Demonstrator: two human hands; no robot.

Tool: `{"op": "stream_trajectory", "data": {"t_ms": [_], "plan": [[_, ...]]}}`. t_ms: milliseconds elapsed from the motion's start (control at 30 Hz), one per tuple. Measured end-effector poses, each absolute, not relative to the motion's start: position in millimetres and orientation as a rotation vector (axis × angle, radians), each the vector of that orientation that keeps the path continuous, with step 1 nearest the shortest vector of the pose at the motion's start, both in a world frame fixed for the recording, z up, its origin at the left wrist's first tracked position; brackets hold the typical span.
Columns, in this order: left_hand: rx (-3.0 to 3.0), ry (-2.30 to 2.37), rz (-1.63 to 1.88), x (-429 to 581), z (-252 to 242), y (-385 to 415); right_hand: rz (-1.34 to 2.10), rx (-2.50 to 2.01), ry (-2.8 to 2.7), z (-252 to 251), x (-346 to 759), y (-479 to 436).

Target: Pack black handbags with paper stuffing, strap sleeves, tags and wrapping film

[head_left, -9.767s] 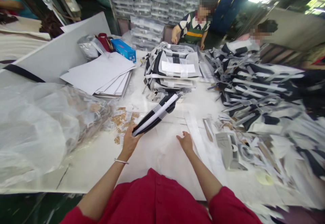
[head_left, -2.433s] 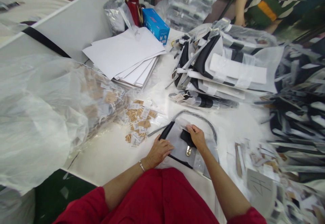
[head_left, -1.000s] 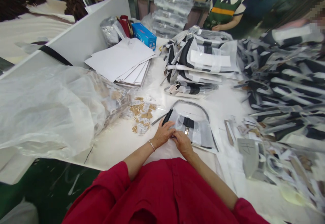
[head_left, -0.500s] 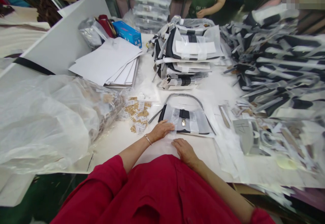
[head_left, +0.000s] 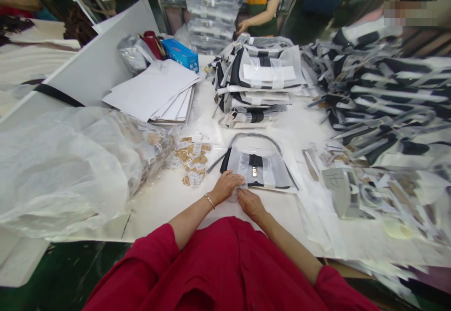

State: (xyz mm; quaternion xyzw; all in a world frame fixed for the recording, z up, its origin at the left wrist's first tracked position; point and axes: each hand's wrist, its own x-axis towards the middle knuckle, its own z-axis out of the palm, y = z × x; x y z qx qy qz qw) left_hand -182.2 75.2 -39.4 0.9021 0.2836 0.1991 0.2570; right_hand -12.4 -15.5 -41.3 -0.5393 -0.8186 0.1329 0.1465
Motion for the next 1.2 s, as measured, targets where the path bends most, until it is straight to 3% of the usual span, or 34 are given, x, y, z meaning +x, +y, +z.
{"op": "stream_trajectory", "data": {"t_ms": [200, 567, 833, 1033, 1200], "plan": [[2.36, 0.801, 0.531, -182, -40, 77, 0.535, -1.555, -1.995, -45, -12, -16], [2.336, 0.842, 0.524, -180, -37, 75, 0.208, -1.541, -2.228, -25, -8, -8], [2.303, 0.87, 0.563, -176, -38, 74, 0.221, -1.467, -2.285, -16, -10, -32], [2.4, 0.82, 0.573, -179, -46, 72, 0.127, -1.412, -2.34, 13, -7, -10], [2.425, 0.744, 0.523, -187, -36, 74, 0.13, -1.401, -2.301, 7, -5, 3]]}}
